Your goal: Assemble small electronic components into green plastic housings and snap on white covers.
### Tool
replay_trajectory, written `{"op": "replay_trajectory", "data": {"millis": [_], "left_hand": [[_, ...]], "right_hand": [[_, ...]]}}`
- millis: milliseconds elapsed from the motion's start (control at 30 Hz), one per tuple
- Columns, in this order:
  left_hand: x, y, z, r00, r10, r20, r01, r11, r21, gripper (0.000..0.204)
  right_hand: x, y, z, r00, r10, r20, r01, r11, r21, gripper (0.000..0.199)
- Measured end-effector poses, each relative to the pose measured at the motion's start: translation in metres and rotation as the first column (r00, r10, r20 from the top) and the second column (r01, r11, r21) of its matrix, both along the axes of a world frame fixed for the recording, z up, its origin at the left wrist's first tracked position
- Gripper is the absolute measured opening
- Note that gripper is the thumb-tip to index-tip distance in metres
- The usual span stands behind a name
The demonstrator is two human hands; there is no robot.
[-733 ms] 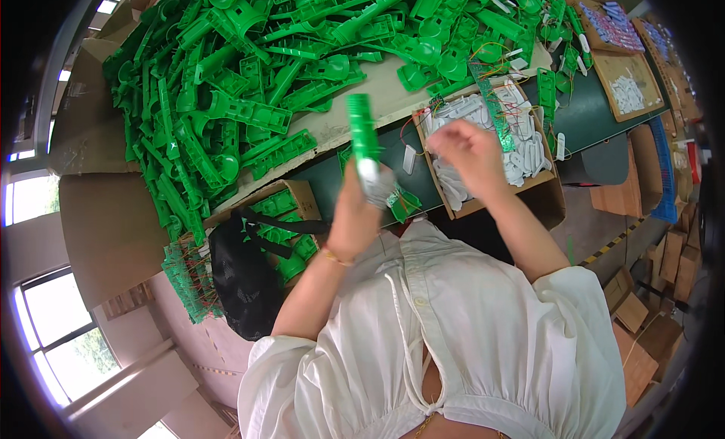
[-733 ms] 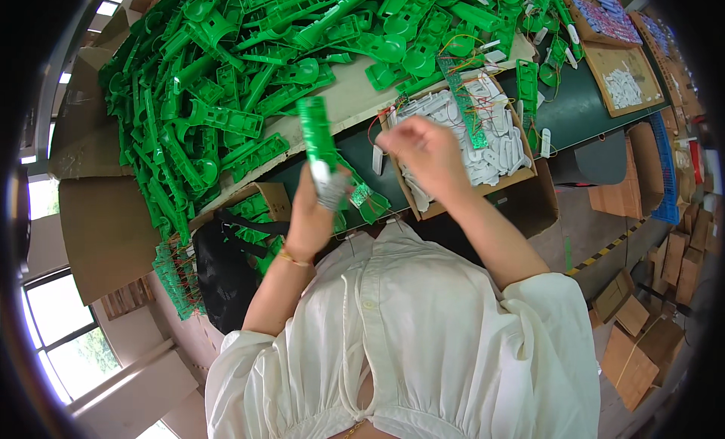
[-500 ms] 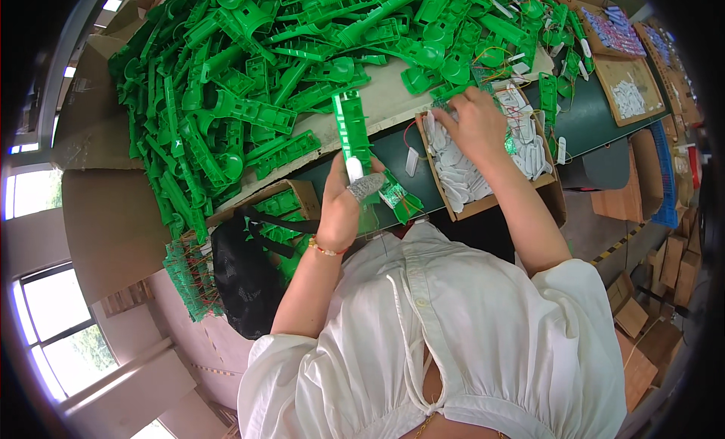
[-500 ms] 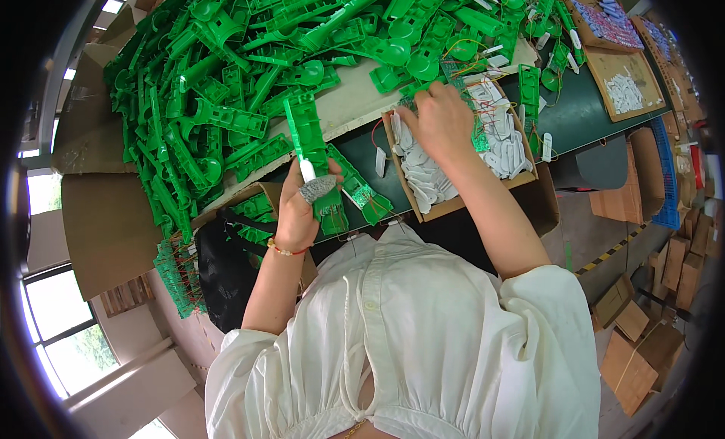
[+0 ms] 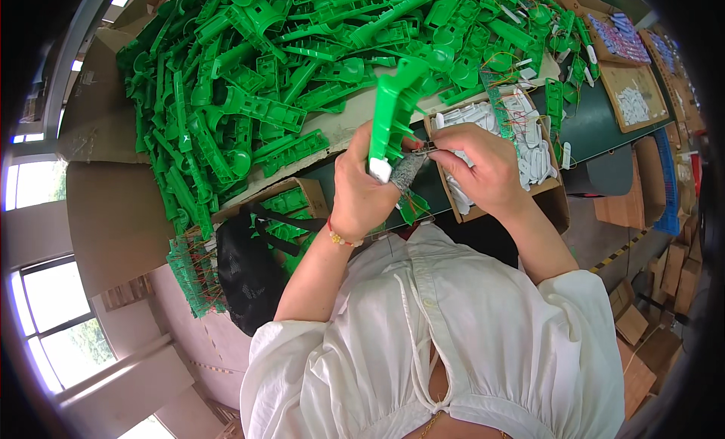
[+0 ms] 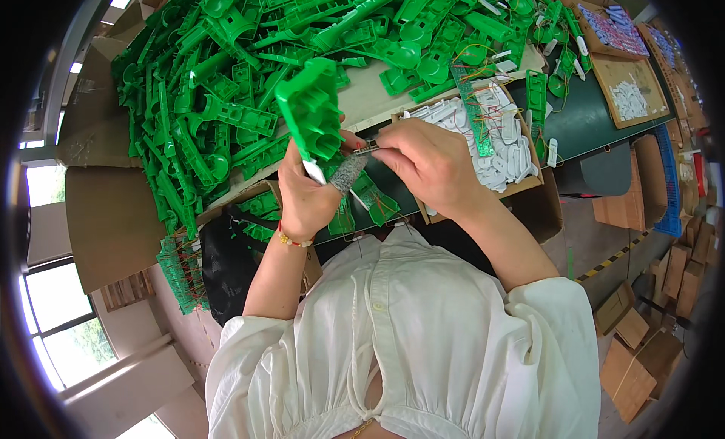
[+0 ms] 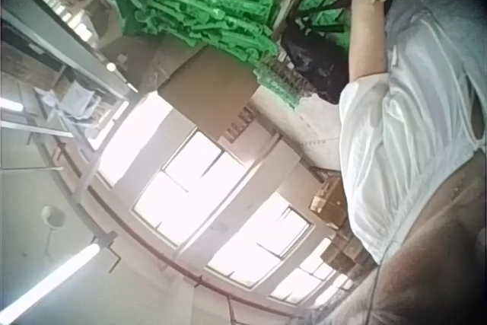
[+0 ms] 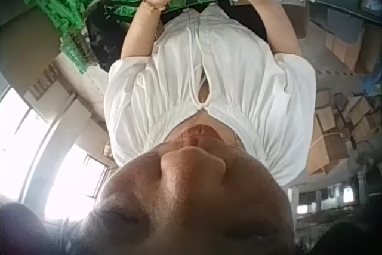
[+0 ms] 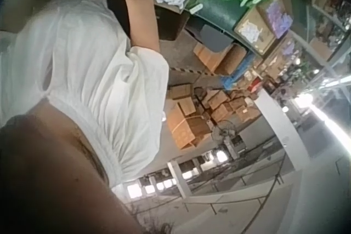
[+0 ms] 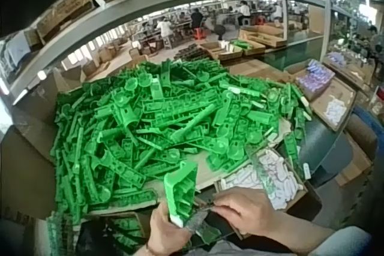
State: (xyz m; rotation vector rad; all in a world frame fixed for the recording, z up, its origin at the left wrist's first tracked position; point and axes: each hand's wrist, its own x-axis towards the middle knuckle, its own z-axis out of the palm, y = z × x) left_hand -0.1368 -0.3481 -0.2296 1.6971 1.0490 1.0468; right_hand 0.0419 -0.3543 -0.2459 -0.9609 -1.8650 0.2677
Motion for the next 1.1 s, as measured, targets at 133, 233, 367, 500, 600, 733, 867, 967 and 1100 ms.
{"op": "replay_trajectory", "data": {"millis": [133,233,367,500,600,733,867,967,1100], "left_hand": [[0.011,-0.009,-0.003,0.955,0.127,0.269,-0.131,0.991,-0.002,0.053],[0.016,-0.011,-0.008,0.964,0.166,0.207,-0.207,0.958,0.197,0.054],[0.015,-0.01,-0.005,0.948,0.224,0.225,-0.252,0.962,0.106,0.057],[0.003,-0.004,-0.005,0.921,0.133,0.366,-0.059,0.977,-0.206,0.041],[-0.011,0.002,-0.02,0.707,0.291,0.644,0.151,0.828,-0.54,0.055],[-0.008,-0.002,-0.026,0.671,0.277,0.687,0.231,0.803,-0.549,0.044],[-0.001,-0.008,-0.012,0.679,0.198,0.707,0.275,0.824,-0.495,0.045],[-0.002,-0.011,-0.012,0.725,0.149,0.672,0.261,0.844,-0.469,0.049],[-0.004,-0.014,-0.018,0.768,0.061,0.638,0.259,0.881,-0.396,0.058]], "right_hand": [[-0.008,-0.007,0.005,0.956,0.032,-0.292,-0.115,0.955,-0.272,0.019],[-0.011,-0.007,0.005,0.948,0.009,-0.318,-0.111,0.946,-0.305,0.025],[-0.017,-0.007,0.007,0.998,-0.031,-0.046,0.033,0.998,0.046,0.03],[-0.014,-0.009,0.0,0.998,-0.055,-0.024,0.056,0.997,0.049,0.034],[-0.008,-0.012,0.015,0.966,0.181,-0.186,-0.213,0.962,-0.171,0.04],[-0.016,-0.017,0.021,0.946,0.283,-0.158,-0.315,0.919,-0.237,0.046],[-0.027,-0.017,0.015,0.994,0.107,-0.003,-0.107,0.987,-0.123,0.036],[-0.031,-0.017,0.013,0.993,0.028,0.114,-0.031,0.999,0.031,0.033],[-0.033,-0.02,0.015,0.976,-0.027,0.216,0.005,0.995,0.102,0.031]]}}
